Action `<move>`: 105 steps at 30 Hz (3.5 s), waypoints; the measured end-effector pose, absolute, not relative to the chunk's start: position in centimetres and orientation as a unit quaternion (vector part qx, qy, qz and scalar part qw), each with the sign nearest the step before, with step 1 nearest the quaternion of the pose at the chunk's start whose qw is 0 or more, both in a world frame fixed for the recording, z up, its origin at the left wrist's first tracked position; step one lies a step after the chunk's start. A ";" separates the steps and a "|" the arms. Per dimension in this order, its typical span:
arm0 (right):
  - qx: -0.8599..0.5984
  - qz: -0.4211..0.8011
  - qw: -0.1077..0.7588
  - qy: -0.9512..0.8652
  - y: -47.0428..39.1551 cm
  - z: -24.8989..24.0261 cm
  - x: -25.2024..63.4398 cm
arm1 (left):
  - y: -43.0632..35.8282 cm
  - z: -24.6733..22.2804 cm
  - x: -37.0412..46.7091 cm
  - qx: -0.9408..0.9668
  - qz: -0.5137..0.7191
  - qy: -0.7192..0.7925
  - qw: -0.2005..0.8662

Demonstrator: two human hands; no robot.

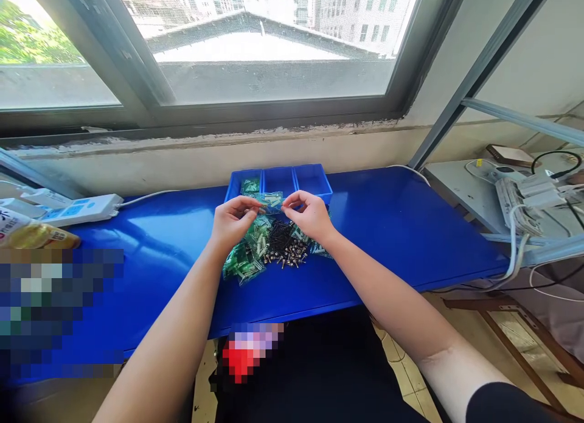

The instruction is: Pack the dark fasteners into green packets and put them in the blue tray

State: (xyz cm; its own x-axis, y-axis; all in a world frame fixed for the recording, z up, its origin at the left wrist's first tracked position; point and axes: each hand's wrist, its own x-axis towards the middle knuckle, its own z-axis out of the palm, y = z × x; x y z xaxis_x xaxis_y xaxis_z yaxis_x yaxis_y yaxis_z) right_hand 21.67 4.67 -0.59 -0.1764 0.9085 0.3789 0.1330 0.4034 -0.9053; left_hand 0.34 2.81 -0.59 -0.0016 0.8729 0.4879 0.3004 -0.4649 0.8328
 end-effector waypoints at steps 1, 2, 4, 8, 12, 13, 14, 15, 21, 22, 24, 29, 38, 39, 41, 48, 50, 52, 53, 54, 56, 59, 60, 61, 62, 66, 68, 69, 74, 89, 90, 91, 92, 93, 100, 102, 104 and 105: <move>-0.389 0.380 0.511 -0.666 4.6 -0.6 21.7 | 2.8 -0.6 0.4 0.659 0.547 0.448 0.255; -0.388 0.378 0.511 -0.667 4.6 -0.6 21.7 | 2.8 -0.6 0.4 0.661 0.546 0.450 0.249; -0.391 0.373 0.508 -0.671 4.5 -0.5 21.7 | 2.8 -0.5 0.4 0.663 0.544 0.454 0.240; -0.388 0.364 0.504 -0.680 4.4 -0.6 21.6 | 2.8 -0.5 0.5 0.653 0.555 0.454 0.242; -0.386 0.372 0.507 -0.675 4.4 -0.5 21.6 | 2.9 -0.7 0.6 0.615 0.577 0.448 0.298; -0.386 0.378 0.507 -0.671 4.4 -0.5 21.6 | 2.9 -0.7 0.6 0.610 0.576 0.447 0.311; -0.386 0.384 0.508 -0.668 4.4 -0.5 21.6 | 2.9 -0.8 0.6 0.608 0.574 0.447 0.319; -0.386 0.387 0.508 -0.665 4.5 -0.5 21.6 | 3.0 -0.8 0.5 0.608 0.571 0.446 0.323; -0.399 0.378 0.506 -0.664 4.7 -0.9 21.6 | 3.2 -1.1 0.3 0.629 0.563 0.434 0.314; -0.401 0.379 0.504 -0.664 4.7 -0.9 21.7 | 3.2 -1.1 0.3 0.632 0.559 0.434 0.315; -0.403 0.381 0.498 -0.667 4.8 -1.0 21.7 | 3.2 -1.1 0.2 0.640 0.549 0.436 0.314; -0.408 0.385 0.485 -0.671 4.5 -1.2 21.6 | 3.0 -1.0 0.2 0.656 0.535 0.442 0.297; -0.415 0.368 0.512 -0.656 4.5 -0.4 21.6 | 3.0 -0.7 0.2 0.654 0.542 0.439 0.293; -0.416 0.369 0.513 -0.654 4.5 -0.4 21.7 | 3.0 -0.8 0.2 0.653 0.544 0.437 0.296; -0.412 0.375 0.513 -0.653 4.7 -0.5 21.7 | 3.2 -1.0 0.1 0.650 0.546 0.435 0.301; -0.389 0.389 0.497 -0.671 4.8 -1.4 21.5 | 3.2 -1.1 0.2 0.658 0.532 0.430 0.314; -0.393 0.385 0.493 -0.674 4.7 -1.2 21.4 | 3.2 -1.0 0.2 0.657 0.536 0.435 0.304; -0.397 0.381 0.494 -0.673 4.6 -0.9 21.5 | 3.2 -0.9 0.1 0.653 0.542 0.439 0.297; -0.400 0.378 0.495 -0.673 4.5 -0.8 21.5 | 3.2 -0.9 0.1 0.652 0.543 0.440 0.295; -0.402 0.373 0.496 -0.673 4.5 -0.7 21.5 | 3.2 -0.9 0.0 0.652 0.543 0.442 0.291; -0.409 0.362 0.499 -0.673 4.5 -0.6 21.6 | 3.2 -0.9 0.0 0.654 0.542 0.446 0.281; -0.404 0.392 0.502 -0.656 4.6 -0.5 21.6 | 3.1 -0.7 0.0 0.663 0.548 0.446 0.248; -0.398 0.418 0.502 -0.644 4.6 -0.4 21.6 | 3.1 -0.6 0.0 0.665 0.553 0.443 0.237; -0.392 0.445 0.500 -0.631 4.7 -0.3 21.6 | 3.1 -0.5 0.0 0.666 0.557 0.440 0.230; -0.386 0.472 0.498 -0.616 4.7 -0.2 21.6 | 3.0 -0.4 0.0 0.665 0.560 0.437 0.231; -0.385 0.519 0.502 -0.575 4.9 0.2 21.7 | 3.0 -0.6 0.0 0.652 0.545 0.445 0.282; -0.394 0.500 0.510 -0.579 4.9 0.1 21.7 | 2.9 -0.7 0.1 0.653 0.540 0.445 0.289; -0.398 0.482 0.514 -0.588 5.0 0.1 21.7 | 2.9 -0.8 0.1 0.657 0.537 0.444 0.288; -0.393 0.422 0.524 -0.627 4.9 -0.4 21.7 | 2.6 -0.6 0.3 0.661 0.526 0.459 0.276; -0.378 0.442 0.492 -0.648 4.7 -0.4 21.6 | 2.6 -0.2 0.7 0.621 0.569 0.445 0.305; -0.380 0.438 0.493 -0.649 4.7 -0.5 21.6 | 2.6 -0.1 0.7 0.616 0.569 0.444 0.315; -0.380 0.435 0.495 -0.649 4.8 -0.5 21.6 | 2.6 -0.1 0.8 0.612 0.571 0.443 0.322; -0.381 0.434 0.497 -0.648 4.8 -0.6 21.6 | 2.5 0.0 0.8 0.607 0.572 0.445 0.325; -0.381 0.434 0.498 -0.648 4.8 -0.7 21.5 | 2.5 0.1 0.9 0.603 0.574 0.448 0.326; -0.371 0.444 0.494 -0.649 4.8 -0.7 21.7 | 3.3 0.6 -0.4 0.518 0.665 0.483 0.237; -0.365 0.450 0.495 -0.648 4.8 -0.7 21.7 | 3.8 1.0 -1.5 0.465 0.703 0.509 0.175; -0.358 0.457 0.493 -0.648 4.8 -0.7 21.7 | 4.5 1.3 -2.6 0.416 0.719 0.538 0.143; -0.355 0.460 0.492 -0.649 4.8 -0.7 21.7 | 4.9 1.4 -3.2 0.401 0.718 0.550 0.142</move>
